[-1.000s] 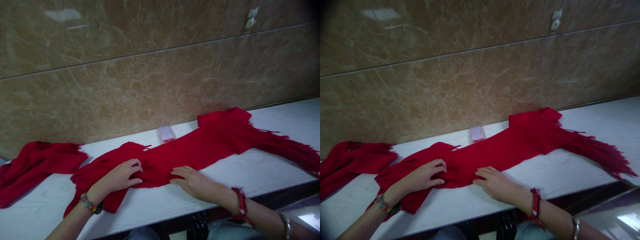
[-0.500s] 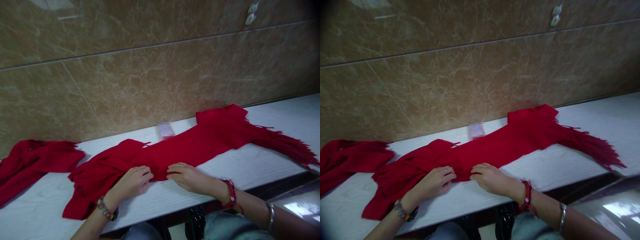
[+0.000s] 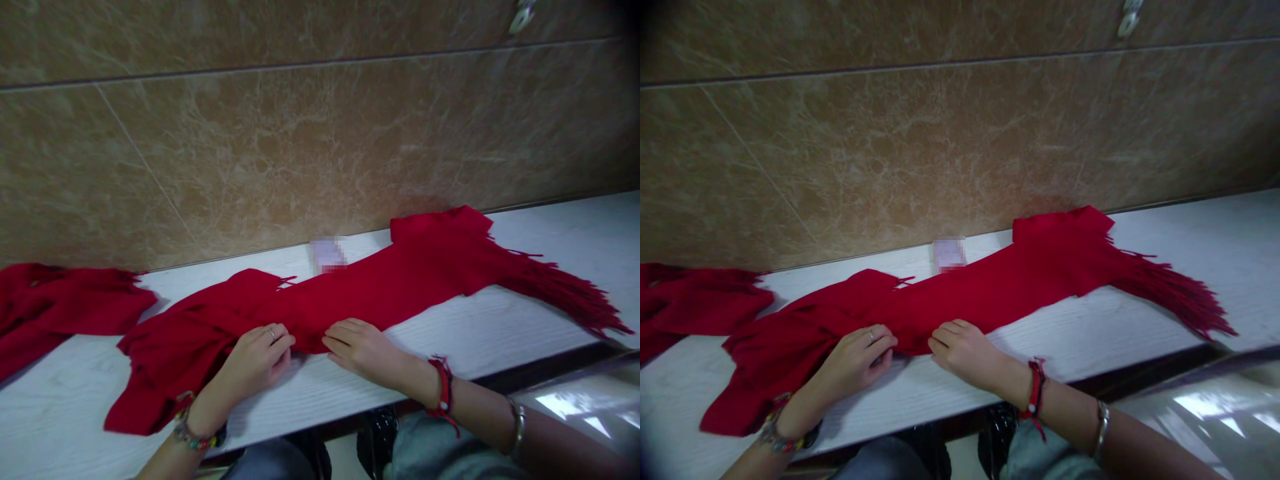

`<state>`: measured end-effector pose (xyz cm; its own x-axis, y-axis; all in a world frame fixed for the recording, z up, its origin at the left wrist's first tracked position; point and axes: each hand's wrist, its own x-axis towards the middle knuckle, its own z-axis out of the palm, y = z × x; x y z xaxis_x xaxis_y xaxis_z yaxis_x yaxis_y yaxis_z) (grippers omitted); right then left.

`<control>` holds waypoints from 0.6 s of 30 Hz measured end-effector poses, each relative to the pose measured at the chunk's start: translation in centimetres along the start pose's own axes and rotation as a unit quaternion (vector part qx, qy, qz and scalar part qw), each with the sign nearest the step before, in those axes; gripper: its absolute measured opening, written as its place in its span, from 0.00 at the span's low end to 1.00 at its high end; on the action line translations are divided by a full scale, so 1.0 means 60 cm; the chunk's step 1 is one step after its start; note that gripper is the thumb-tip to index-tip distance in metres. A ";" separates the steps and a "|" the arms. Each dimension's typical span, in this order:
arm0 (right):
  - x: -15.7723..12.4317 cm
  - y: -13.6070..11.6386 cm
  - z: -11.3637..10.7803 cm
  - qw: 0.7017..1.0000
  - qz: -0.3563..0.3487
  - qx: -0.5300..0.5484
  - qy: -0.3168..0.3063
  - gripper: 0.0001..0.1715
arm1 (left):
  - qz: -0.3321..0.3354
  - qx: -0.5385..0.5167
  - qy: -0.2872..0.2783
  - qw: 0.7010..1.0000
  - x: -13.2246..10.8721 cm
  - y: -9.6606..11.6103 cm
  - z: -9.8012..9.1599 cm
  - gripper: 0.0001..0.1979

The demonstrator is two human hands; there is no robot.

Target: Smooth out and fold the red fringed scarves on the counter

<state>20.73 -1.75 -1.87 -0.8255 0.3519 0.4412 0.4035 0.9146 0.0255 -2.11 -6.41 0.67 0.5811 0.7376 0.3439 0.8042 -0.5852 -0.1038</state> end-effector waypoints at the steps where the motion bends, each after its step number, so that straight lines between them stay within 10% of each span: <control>1: 0.003 -0.002 0.001 1.000 -0.001 -0.010 -0.007 0.09 | -0.003 -0.003 0.011 1.000 0.000 0.000 -0.001 0.10; 11: -0.005 0.002 -0.012 0.997 -0.004 -0.064 -0.048 0.12 | -0.058 0.124 -0.055 0.989 -0.017 -0.021 -0.011 0.14; 18: -0.010 0.010 -0.008 0.997 -0.009 -0.073 -0.018 0.14 | -0.163 0.187 -0.083 0.965 -0.089 -0.117 -0.080 0.18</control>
<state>21.63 -1.53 -1.65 -0.8460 0.3443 0.4070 0.4390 0.8831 0.1656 -11.45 -7.88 4.04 0.2765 0.9238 0.2650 0.9184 -0.1728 -0.3560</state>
